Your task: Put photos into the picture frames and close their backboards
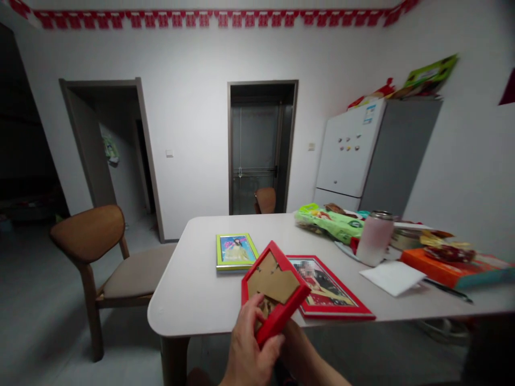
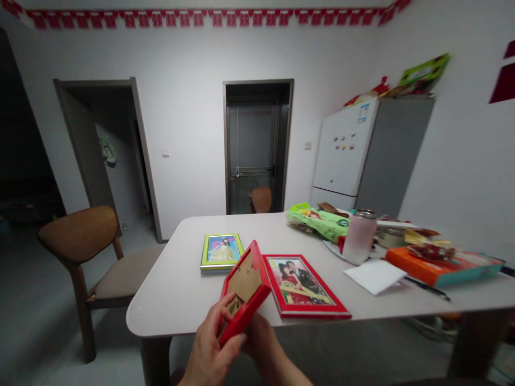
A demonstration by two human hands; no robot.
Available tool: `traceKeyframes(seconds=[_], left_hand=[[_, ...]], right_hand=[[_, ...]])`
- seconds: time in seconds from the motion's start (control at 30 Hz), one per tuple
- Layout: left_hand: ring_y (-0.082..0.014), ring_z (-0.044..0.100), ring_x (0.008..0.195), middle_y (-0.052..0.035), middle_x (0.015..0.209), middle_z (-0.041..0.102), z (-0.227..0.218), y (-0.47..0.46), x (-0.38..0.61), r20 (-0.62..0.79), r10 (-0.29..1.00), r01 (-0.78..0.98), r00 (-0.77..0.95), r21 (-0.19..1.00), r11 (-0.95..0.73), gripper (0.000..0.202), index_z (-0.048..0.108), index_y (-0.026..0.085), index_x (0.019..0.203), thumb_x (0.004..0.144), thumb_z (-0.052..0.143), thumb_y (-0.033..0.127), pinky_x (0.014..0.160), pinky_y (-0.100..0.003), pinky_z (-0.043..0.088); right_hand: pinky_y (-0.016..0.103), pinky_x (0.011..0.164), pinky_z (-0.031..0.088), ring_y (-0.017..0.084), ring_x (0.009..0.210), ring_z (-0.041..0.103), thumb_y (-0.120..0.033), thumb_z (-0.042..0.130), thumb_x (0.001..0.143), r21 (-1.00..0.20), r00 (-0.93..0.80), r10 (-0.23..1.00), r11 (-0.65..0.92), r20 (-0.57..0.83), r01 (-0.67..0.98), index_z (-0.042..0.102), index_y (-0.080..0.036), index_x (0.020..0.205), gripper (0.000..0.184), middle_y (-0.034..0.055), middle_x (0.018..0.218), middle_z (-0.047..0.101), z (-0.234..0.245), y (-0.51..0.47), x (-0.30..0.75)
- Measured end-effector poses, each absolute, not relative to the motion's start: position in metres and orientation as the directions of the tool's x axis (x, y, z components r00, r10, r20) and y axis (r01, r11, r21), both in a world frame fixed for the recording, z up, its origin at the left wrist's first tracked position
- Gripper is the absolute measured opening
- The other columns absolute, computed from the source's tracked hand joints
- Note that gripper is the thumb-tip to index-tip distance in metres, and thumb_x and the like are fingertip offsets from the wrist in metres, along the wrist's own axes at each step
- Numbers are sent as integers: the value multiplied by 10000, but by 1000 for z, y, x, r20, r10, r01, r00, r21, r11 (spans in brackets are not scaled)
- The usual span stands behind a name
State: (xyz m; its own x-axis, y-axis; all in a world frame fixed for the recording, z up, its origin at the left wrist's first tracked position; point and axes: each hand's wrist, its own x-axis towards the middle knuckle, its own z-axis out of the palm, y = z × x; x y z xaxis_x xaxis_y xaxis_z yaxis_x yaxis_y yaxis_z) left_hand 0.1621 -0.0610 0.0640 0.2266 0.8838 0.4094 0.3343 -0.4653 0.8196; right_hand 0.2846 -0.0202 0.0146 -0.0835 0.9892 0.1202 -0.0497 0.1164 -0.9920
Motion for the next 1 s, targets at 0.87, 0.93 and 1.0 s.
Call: traceKeyframes(seconds=[0.87, 0.93, 1.0], left_hand=[[-172, 513, 999, -22, 1075, 575, 13, 29, 269, 69, 968, 130, 241, 986, -102, 483, 458, 204, 1086, 635, 554, 57, 875, -293, 384], [-179, 506, 1005, -52, 1094, 560, 8, 32, 259, 54, 975, 149, 217, 985, -88, 517, 441, 177, 1116, 627, 580, 85, 867, -291, 382], [-192, 499, 1011, -97, 1116, 538, 5, 37, 243, 39, 983, 149, 179, 987, -66, 550, 422, 134, 1139, 620, 602, 111, 863, -293, 377]], right_hand=[[307, 737, 395, 262, 882, 566, -267, 454, 690, -455, 348, 924, -244, 160, 857, 575, -89, 1036, 408, 152, 969, 625, 35, 81, 490], [342, 738, 392, 289, 877, 564, -231, 433, 693, -398, 343, 924, -254, 169, 881, 570, -62, 1035, 406, 185, 960, 619, 35, 80, 486], [372, 747, 384, 302, 879, 559, -205, 407, 700, -348, 318, 927, -237, 199, 907, 560, -55, 1042, 404, 205, 966, 608, 39, 79, 474]])
